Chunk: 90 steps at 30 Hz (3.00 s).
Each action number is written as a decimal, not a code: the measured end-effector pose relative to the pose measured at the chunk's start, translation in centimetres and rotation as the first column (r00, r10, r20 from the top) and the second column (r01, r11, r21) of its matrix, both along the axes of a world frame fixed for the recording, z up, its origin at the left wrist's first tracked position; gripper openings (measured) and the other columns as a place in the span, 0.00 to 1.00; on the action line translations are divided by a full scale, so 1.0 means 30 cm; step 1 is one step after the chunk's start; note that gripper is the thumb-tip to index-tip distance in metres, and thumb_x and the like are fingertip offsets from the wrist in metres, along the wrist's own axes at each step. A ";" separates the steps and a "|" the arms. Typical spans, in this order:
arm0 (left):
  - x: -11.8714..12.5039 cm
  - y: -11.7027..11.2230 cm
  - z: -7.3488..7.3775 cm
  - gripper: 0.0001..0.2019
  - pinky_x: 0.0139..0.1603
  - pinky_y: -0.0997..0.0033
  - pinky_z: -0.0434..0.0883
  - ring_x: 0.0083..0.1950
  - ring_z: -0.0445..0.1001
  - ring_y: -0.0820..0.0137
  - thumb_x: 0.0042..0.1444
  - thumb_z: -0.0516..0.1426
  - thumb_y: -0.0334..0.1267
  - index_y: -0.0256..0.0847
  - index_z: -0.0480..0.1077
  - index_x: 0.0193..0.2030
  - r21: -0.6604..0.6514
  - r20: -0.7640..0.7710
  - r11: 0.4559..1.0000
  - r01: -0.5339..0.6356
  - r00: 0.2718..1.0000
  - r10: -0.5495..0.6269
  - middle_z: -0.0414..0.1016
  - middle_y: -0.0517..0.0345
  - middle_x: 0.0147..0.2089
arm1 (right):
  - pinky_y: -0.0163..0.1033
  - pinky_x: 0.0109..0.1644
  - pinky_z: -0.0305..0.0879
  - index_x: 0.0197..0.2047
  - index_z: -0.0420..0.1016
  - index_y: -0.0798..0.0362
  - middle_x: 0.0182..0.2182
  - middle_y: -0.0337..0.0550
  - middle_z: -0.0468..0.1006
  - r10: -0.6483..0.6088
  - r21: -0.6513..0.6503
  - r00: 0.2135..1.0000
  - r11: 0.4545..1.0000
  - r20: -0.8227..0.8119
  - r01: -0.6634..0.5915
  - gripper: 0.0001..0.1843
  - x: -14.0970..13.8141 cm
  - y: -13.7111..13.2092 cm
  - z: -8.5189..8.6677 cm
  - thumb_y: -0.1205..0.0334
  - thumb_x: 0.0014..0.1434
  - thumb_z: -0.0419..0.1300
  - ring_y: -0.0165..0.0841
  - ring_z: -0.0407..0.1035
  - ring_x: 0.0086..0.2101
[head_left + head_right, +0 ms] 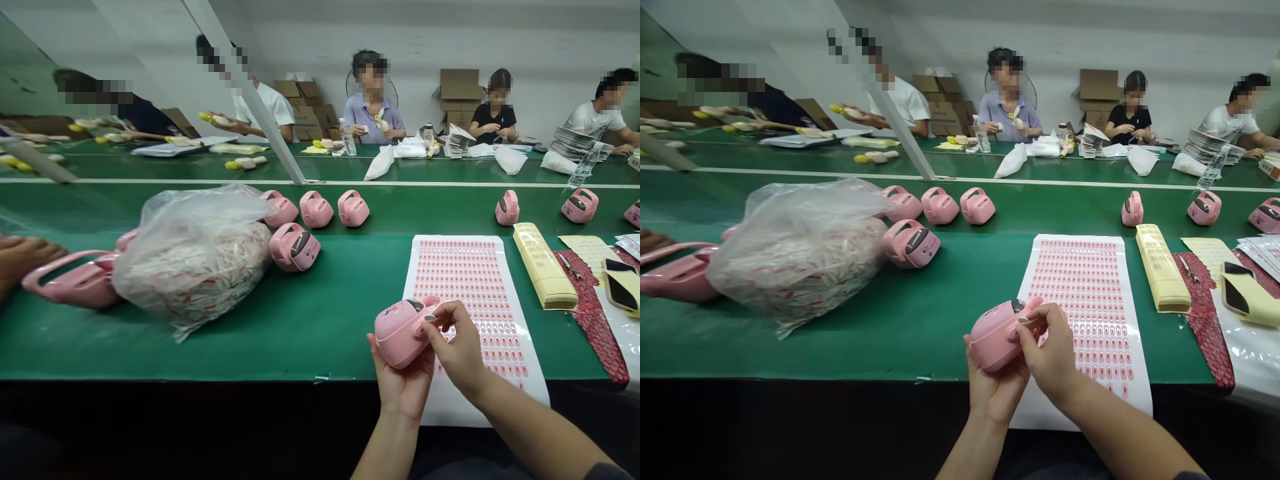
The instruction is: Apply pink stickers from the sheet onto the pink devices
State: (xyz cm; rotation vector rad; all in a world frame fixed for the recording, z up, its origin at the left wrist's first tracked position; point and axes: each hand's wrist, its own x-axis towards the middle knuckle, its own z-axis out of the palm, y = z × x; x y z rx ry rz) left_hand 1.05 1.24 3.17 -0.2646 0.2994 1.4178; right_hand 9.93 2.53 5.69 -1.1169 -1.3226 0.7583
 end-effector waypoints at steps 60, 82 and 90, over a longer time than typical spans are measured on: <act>-0.168 -0.045 -0.055 0.50 0.50 0.53 0.68 0.57 0.63 0.53 0.38 0.64 0.31 0.46 0.41 0.65 0.479 -0.388 0.569 0.669 -0.420 0.820 0.54 0.39 0.59 | 0.41 0.42 0.64 0.46 0.66 0.48 0.24 0.34 0.74 0.512 -0.155 0.846 0.857 0.152 -0.491 0.17 0.138 0.017 0.120 0.68 0.51 0.57 0.32 0.70 0.32; -0.146 -0.048 -0.039 0.49 0.47 0.55 0.70 0.54 0.66 0.53 0.38 0.65 0.33 0.47 0.41 0.65 0.509 -0.354 0.576 0.639 -0.454 0.818 0.58 0.40 0.57 | 0.38 0.32 0.64 0.43 0.67 0.46 0.23 0.37 0.74 0.263 0.272 0.896 0.889 0.358 -0.369 0.12 0.120 -0.014 0.068 0.69 0.57 0.52 0.33 0.66 0.28; -0.146 -0.050 -0.033 0.44 0.49 0.55 0.69 0.55 0.65 0.56 0.43 0.62 0.35 0.48 0.43 0.65 0.519 -0.351 0.571 0.636 -0.451 0.821 0.56 0.43 0.58 | 0.40 0.35 0.65 0.63 0.51 0.48 0.36 0.42 0.78 0.100 0.499 0.807 0.739 0.582 -0.452 0.29 0.142 -0.023 0.045 0.71 0.59 0.51 0.34 0.66 0.31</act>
